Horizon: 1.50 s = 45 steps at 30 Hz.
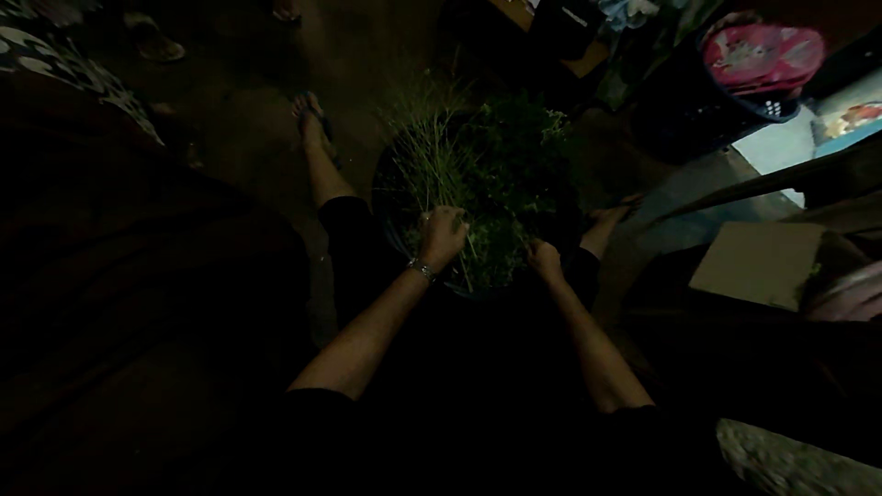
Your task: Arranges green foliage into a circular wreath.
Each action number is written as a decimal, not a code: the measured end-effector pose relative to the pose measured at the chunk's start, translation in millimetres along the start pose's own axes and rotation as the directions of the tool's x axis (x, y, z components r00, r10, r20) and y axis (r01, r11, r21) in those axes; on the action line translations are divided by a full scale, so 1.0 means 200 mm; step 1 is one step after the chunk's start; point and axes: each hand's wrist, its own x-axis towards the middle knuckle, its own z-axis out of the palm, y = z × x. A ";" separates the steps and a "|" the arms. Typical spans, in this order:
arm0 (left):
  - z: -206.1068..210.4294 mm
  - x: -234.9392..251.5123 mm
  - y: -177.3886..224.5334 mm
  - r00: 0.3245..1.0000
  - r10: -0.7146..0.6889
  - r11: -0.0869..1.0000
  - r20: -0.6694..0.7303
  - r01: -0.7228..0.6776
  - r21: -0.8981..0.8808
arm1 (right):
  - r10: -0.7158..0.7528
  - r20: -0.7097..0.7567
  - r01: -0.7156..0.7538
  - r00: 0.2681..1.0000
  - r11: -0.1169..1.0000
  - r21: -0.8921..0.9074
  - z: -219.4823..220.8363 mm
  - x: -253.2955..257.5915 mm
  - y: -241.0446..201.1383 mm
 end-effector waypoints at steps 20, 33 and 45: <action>0.10 -0.02 0.29 0.994 0.002 0.990 0.113 -0.018 0.143 | -0.377 -0.373 0.429 0.848 0.901 0.061 0.07 -0.49 -0.15; 0.15 -0.03 0.23 0.971 -0.178 0.980 0.162 0.189 -0.055 | -0.387 -0.352 0.442 0.852 0.892 0.090 0.13 -0.48 -0.13; 0.17 -0.04 0.20 0.958 -0.187 0.980 0.218 0.198 -0.027 | -0.352 -0.235 0.383 0.906 0.919 0.099 0.13 -0.48 -0.12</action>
